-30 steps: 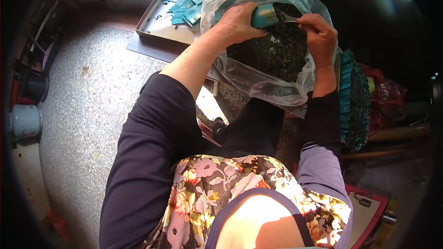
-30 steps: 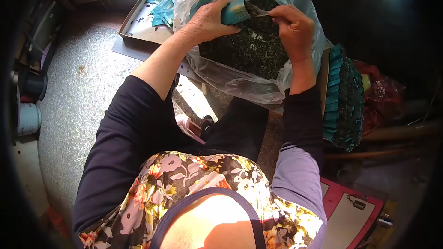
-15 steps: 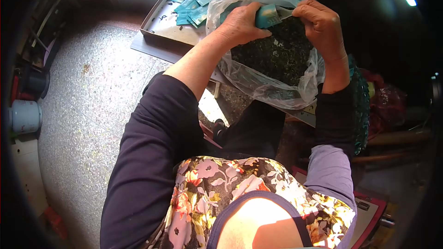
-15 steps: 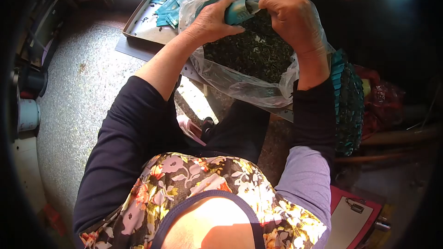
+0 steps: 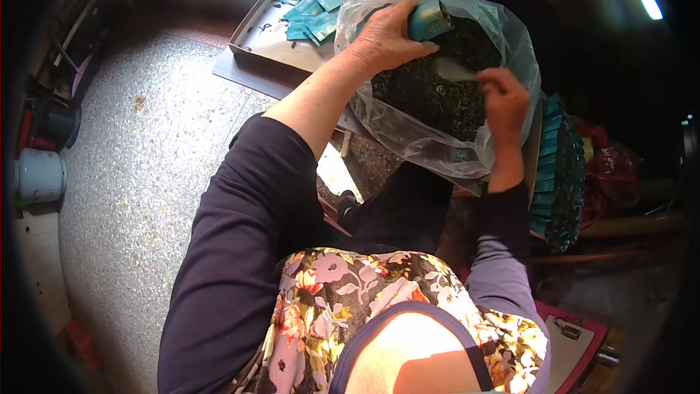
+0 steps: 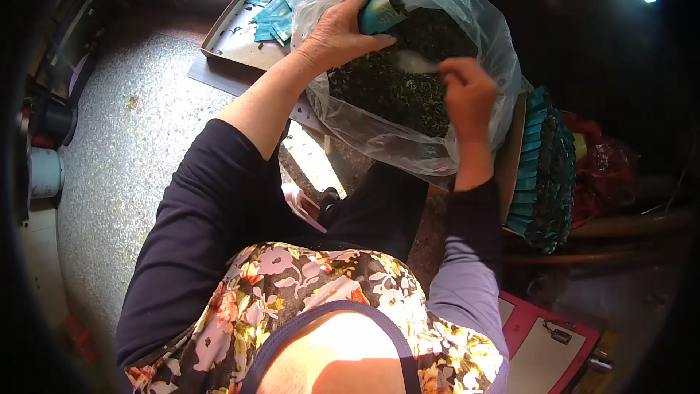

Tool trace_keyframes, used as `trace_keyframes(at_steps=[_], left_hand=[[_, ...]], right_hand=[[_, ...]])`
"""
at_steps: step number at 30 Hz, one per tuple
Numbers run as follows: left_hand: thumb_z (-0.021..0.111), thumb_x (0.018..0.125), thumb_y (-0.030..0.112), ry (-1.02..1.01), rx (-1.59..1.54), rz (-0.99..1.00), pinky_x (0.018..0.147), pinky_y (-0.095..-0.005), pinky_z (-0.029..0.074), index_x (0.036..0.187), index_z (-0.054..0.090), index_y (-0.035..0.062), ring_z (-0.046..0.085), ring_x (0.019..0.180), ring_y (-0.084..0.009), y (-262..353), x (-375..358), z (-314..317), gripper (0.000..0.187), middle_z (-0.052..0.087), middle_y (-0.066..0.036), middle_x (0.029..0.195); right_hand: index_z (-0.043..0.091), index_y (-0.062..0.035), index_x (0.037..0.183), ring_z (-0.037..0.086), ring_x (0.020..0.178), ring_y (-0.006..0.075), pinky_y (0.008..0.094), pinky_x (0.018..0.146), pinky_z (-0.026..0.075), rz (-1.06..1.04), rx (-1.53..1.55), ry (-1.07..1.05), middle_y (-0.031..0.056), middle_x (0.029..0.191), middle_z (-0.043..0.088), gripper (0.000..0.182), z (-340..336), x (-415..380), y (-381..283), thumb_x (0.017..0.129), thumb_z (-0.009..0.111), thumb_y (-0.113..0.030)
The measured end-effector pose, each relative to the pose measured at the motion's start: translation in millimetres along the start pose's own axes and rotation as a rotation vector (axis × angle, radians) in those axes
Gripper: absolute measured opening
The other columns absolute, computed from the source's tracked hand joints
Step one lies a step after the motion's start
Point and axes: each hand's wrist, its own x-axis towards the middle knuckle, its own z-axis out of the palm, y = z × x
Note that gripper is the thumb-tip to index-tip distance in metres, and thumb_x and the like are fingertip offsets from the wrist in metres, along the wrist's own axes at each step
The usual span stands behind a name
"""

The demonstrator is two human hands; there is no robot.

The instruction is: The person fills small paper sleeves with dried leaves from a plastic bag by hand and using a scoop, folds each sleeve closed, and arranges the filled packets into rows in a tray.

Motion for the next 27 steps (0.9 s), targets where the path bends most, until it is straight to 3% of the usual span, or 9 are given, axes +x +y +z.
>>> trace_keyframes(at_steps=[4, 10, 12, 17, 19, 22, 24, 26, 27], left_hand=[[0.080, 0.068, 0.032, 0.051, -0.115, 0.029, 0.083, -0.0336, 0.049, 0.117, 0.053, 0.0051, 0.062, 0.090, -0.0226, 17.0, -1.0, -2.3, 0.063, 0.062, -0.014, 0.098], [0.080, 0.070, 0.026, -0.017, -0.093, -0.014, 0.083, -0.0308, 0.048, 0.116, 0.054, 0.0059, 0.059, 0.091, -0.0166, 0.8, -7.1, 15.7, 0.057, 0.062, -0.009, 0.099], [0.080, 0.070, 0.024, 0.056, -0.277, 0.011, 0.083, -0.0296, 0.048, 0.116, 0.053, 0.0058, 0.059, 0.091, -0.0148, -3.3, -6.8, 21.3, 0.056, 0.063, -0.007, 0.099], [0.082, 0.067, 0.026, 0.175, -0.409, 0.054, 0.084, -0.0299, 0.047, 0.118, 0.051, 0.0044, 0.059, 0.094, -0.0151, 4.6, -1.1, 11.5, 0.064, 0.063, -0.008, 0.102], [0.082, 0.066, 0.024, 0.208, -0.164, -0.005, 0.085, -0.0312, 0.047, 0.118, 0.050, 0.0040, 0.058, 0.096, -0.0166, -6.4, -5.3, 9.2, 0.064, 0.063, -0.009, 0.103], [0.080, 0.067, 0.019, 0.121, -0.183, -0.024, 0.083, -0.0312, 0.046, 0.118, 0.049, 0.0029, 0.056, 0.092, -0.0176, -17.3, -8.2, 9.4, 0.063, 0.060, -0.007, 0.101], [0.077, 0.066, 0.023, 0.145, -0.116, -0.014, 0.086, -0.0358, 0.047, 0.117, 0.051, 0.0042, 0.059, 0.099, -0.0260, -15.8, -1.0, 17.4, 0.060, 0.061, -0.015, 0.103], [0.076, 0.067, 0.020, 0.130, -0.379, -0.093, 0.082, -0.0342, 0.047, 0.116, 0.051, 0.0040, 0.059, 0.093, -0.0247, -11.5, -0.8, 16.2, 0.057, 0.060, -0.013, 0.099], [0.076, 0.068, 0.020, 0.135, -0.309, -0.076, 0.082, -0.0339, 0.046, 0.117, 0.051, 0.0040, 0.058, 0.092, -0.0238, -13.9, -1.6, 17.1, 0.057, 0.060, -0.012, 0.099]], right_hand=[[0.065, -0.0009, 0.087, 0.065, 0.077, 0.0170, 0.0271, 0.067, 0.049, 0.149, 0.277, -0.198, 0.0079, 0.086, 0.065, 0.023, 23.8, -46.1, 6.5, 0.070, 0.056, 0.011], [0.065, 0.0007, 0.091, 0.062, 0.093, 0.0218, 0.0285, 0.078, 0.048, 0.032, 0.206, -0.282, 0.0095, 0.099, 0.063, 0.025, 20.1, -48.2, 7.1, 0.069, 0.057, 0.008], [0.065, 0.0001, 0.091, 0.062, 0.096, 0.0228, 0.0295, 0.081, 0.048, 0.031, 0.187, -0.294, 0.0104, 0.100, 0.063, 0.023, 17.4, -43.0, 4.2, 0.071, 0.058, 0.005], [0.065, -0.0006, 0.092, 0.064, 0.089, 0.0218, 0.0279, 0.075, 0.050, -0.001, 0.260, -0.147, 0.0105, 0.097, 0.064, 0.021, 22.8, -10.0, -15.8, 0.072, 0.058, 0.003], [0.065, -0.0011, 0.094, 0.065, 0.085, 0.0219, 0.0284, 0.073, 0.050, -0.073, 0.241, -0.113, 0.0102, 0.094, 0.065, 0.022, 35.4, 1.4, -26.7, 0.073, 0.059, 0.003], [0.065, -0.0034, 0.099, 0.065, 0.083, 0.0232, 0.0302, 0.070, 0.051, -0.194, 0.200, 0.022, 0.0115, 0.095, 0.065, 0.029, 46.1, 15.7, -38.7, 0.071, 0.061, 0.002], [0.063, -0.0053, 0.103, 0.065, 0.082, 0.0240, 0.0304, 0.070, 0.051, -0.184, 0.261, 0.180, 0.0120, 0.095, 0.065, 0.034, 48.8, 23.0, -37.3, 0.070, 0.062, 0.002], [0.063, -0.0066, 0.106, 0.065, 0.081, 0.0249, 0.0311, 0.070, 0.052, -0.179, 0.303, 0.274, 0.0123, 0.097, 0.064, 0.038, 52.6, 32.1, -43.3, 0.068, 0.064, 0.000], [0.063, -0.0066, 0.105, 0.065, 0.078, 0.0256, 0.0316, 0.068, 0.052, -0.183, 0.318, 0.308, 0.0124, 0.094, 0.064, 0.037, 53.5, 36.3, -48.7, 0.069, 0.064, -0.001]])
